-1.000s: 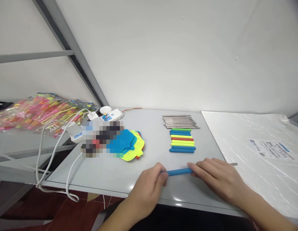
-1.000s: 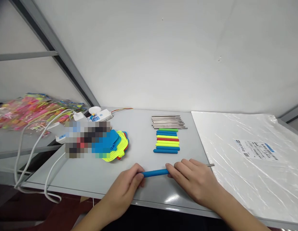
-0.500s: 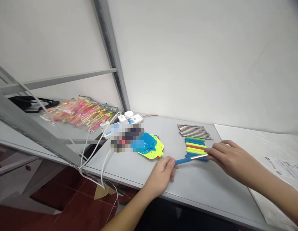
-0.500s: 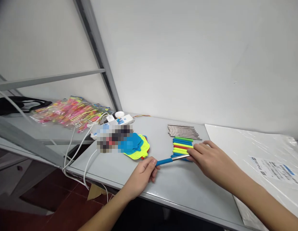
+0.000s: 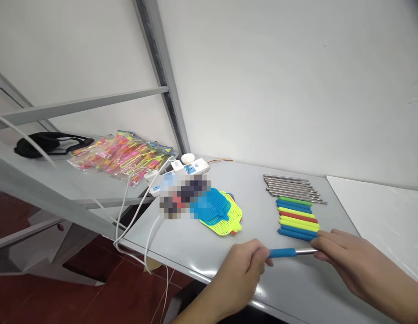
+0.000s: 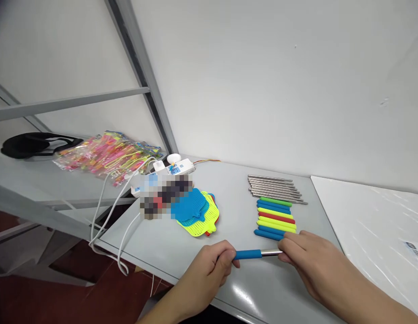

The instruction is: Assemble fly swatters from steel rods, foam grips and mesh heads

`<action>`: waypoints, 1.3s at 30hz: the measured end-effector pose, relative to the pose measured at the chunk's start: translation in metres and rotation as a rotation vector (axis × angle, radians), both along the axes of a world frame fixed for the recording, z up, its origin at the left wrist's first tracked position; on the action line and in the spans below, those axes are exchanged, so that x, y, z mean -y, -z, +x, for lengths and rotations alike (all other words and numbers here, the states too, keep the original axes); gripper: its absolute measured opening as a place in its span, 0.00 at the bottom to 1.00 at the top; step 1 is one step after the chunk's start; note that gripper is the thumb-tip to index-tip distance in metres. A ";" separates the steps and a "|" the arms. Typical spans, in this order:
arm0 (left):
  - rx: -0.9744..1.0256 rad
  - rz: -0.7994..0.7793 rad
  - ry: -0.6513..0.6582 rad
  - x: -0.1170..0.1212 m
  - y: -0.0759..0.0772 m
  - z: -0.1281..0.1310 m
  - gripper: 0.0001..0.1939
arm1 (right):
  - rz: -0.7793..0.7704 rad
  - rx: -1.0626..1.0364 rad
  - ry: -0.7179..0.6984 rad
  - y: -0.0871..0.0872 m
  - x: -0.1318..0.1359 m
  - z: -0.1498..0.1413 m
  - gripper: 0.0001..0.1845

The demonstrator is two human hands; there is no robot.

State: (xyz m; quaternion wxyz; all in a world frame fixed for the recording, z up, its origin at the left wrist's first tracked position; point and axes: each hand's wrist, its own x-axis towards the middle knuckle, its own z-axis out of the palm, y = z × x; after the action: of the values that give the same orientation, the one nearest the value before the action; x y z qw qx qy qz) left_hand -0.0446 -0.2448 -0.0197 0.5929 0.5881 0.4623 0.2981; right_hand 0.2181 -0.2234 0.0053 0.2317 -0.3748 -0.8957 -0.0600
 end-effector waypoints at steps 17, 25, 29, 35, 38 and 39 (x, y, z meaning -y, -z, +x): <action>-0.157 0.149 0.098 0.017 -0.051 -0.048 0.16 | -0.329 0.085 -0.351 -0.047 -0.017 -0.091 0.10; 0.235 -0.062 -0.345 0.053 -0.011 -0.118 0.20 | -0.256 0.151 -0.242 -0.021 -0.073 -0.169 0.30; 0.373 -0.068 -0.436 0.051 -0.001 -0.129 0.18 | -0.182 0.255 -0.286 -0.003 -0.075 -0.196 0.26; 0.516 -0.098 -0.537 0.027 0.003 -0.122 0.17 | 0.061 0.311 -0.333 -0.008 -0.061 -0.190 0.13; 0.599 -0.080 -0.617 0.025 0.003 -0.106 0.17 | 0.233 0.304 -0.350 -0.017 -0.053 -0.169 0.19; 0.620 -0.080 -0.630 0.026 0.003 -0.099 0.18 | 0.276 0.282 -0.323 -0.021 -0.050 -0.157 0.20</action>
State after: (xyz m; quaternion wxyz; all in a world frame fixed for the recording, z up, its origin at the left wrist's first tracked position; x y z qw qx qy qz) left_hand -0.1436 -0.2711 -0.0228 0.6061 0.2779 0.4306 0.6082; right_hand 0.0613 -0.1738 0.0258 0.1600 -0.1797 -0.9507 -0.1955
